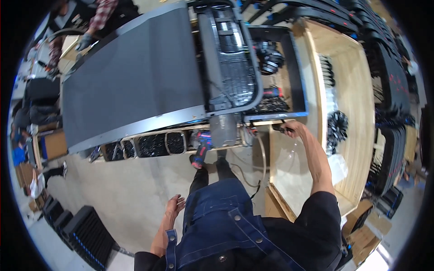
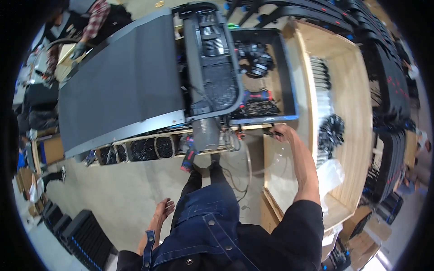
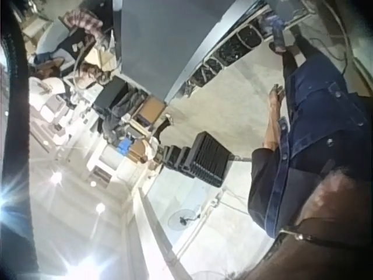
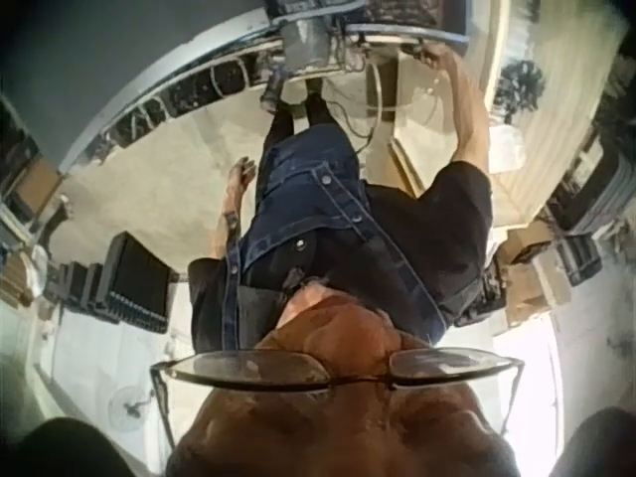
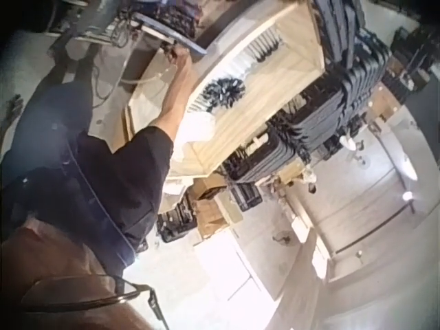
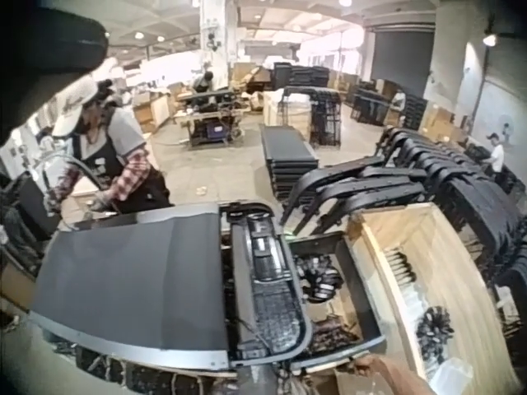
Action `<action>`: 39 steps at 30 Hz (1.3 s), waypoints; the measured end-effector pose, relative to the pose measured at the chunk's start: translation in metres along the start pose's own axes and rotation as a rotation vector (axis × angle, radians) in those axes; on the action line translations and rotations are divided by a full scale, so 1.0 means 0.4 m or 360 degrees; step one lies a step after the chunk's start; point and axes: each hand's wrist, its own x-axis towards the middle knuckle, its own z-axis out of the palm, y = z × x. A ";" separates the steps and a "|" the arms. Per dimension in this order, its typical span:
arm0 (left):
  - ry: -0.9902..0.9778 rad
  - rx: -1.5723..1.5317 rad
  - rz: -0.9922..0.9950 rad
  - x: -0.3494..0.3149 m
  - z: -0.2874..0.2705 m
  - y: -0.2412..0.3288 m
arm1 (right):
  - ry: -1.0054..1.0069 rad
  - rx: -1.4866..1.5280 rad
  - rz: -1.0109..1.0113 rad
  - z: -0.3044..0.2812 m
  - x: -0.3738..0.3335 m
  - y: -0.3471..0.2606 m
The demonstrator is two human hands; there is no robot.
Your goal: Assembling components of a treadmill unit in a factory.
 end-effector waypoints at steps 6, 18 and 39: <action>-0.0067 0.0010 0.0412 0.056 0.066 0.095 | 0.0923 -0.0663 -0.0951 0.078 -0.221 0.038; -0.0284 0.0598 0.0750 0.189 0.272 0.283 | -0.0346 -0.0041 -0.1157 0.864 -0.269 0.134; 0.0099 0.0749 0.1444 0.178 -0.321 0.545 | 0.1218 -0.0225 -0.1212 1.134 0.248 -0.013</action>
